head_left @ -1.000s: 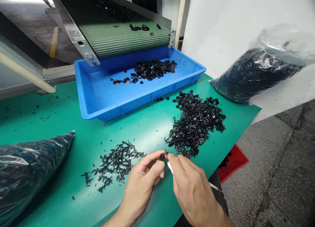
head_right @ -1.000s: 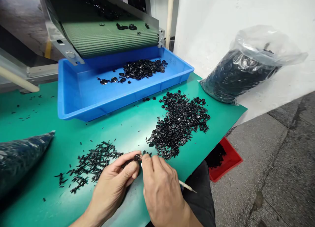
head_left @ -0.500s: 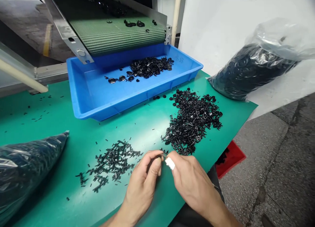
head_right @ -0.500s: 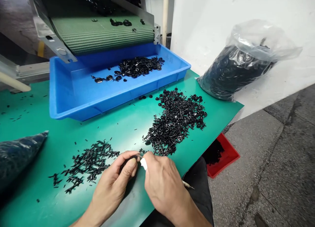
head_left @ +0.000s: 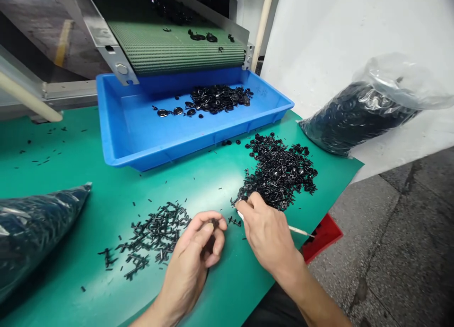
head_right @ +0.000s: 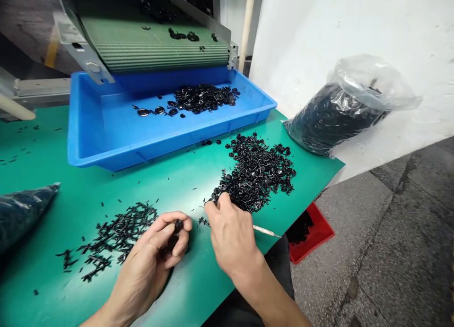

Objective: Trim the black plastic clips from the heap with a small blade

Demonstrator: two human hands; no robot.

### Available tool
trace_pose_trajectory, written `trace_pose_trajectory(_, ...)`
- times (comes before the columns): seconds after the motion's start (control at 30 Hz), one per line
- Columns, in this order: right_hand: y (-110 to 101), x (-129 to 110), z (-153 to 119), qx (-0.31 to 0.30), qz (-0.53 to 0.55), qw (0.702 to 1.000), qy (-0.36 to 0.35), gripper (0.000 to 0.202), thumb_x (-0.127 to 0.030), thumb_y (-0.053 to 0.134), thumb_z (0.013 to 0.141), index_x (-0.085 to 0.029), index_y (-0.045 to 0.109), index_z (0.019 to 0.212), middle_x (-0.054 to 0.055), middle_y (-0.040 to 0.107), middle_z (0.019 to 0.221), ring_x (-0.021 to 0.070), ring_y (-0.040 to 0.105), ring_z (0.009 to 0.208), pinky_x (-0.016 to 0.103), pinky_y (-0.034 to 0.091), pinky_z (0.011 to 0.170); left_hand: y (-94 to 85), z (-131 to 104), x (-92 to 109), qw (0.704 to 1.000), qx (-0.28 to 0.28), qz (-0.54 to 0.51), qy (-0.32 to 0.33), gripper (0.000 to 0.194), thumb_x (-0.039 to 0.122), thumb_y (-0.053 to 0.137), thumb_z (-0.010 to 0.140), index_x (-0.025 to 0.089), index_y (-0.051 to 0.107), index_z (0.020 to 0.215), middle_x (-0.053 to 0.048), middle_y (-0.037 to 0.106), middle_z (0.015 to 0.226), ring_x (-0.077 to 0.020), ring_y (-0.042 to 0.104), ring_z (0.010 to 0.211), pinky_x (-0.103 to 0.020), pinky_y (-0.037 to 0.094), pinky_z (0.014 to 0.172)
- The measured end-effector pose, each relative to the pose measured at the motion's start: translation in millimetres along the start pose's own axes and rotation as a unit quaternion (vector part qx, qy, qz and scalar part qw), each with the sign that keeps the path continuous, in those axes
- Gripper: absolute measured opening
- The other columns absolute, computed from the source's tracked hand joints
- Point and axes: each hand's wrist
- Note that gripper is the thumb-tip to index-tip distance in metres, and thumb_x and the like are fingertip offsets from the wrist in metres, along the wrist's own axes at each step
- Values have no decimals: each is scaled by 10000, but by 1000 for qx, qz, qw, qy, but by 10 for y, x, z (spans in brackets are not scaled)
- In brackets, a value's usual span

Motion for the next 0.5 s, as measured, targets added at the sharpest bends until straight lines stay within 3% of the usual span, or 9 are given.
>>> trace_pose_trajectory(0.2,-78,2,-143,47,220,974,-30,307,-51,421,916,-224,648,1030,21,624,948,146,618,821,253,453,730,-15,2,-49,996,-43,74,-9,287,451,562,926,181,621,851,58,466,545,-85,277,489,-230,199,461)
trace_pose_trajectory(0.33,-112,-68,-245,75,317,944,-56,358,-4,417,877,-232,651,1025,9,639,944,137,614,843,246,469,754,-22,11,-76,993,-42,107,-5,330,482,629,874,184,641,1016,70,459,542,-97,317,507,-238,225,478)
trace_pose_trajectory(0.5,-98,-105,-281,76,368,926,-37,426,34,411,828,-232,664,1043,-2,657,996,120,621,910,230,474,808,-49,30,-61,993,-39,115,-1,296,428,719,814,191,694,989,59,484,566,-103,376,542,-239,279,511)
Point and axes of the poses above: each hand's wrist, its own z-axis towards the middle knuckle, its own y-axis out of the palm, x = y × z
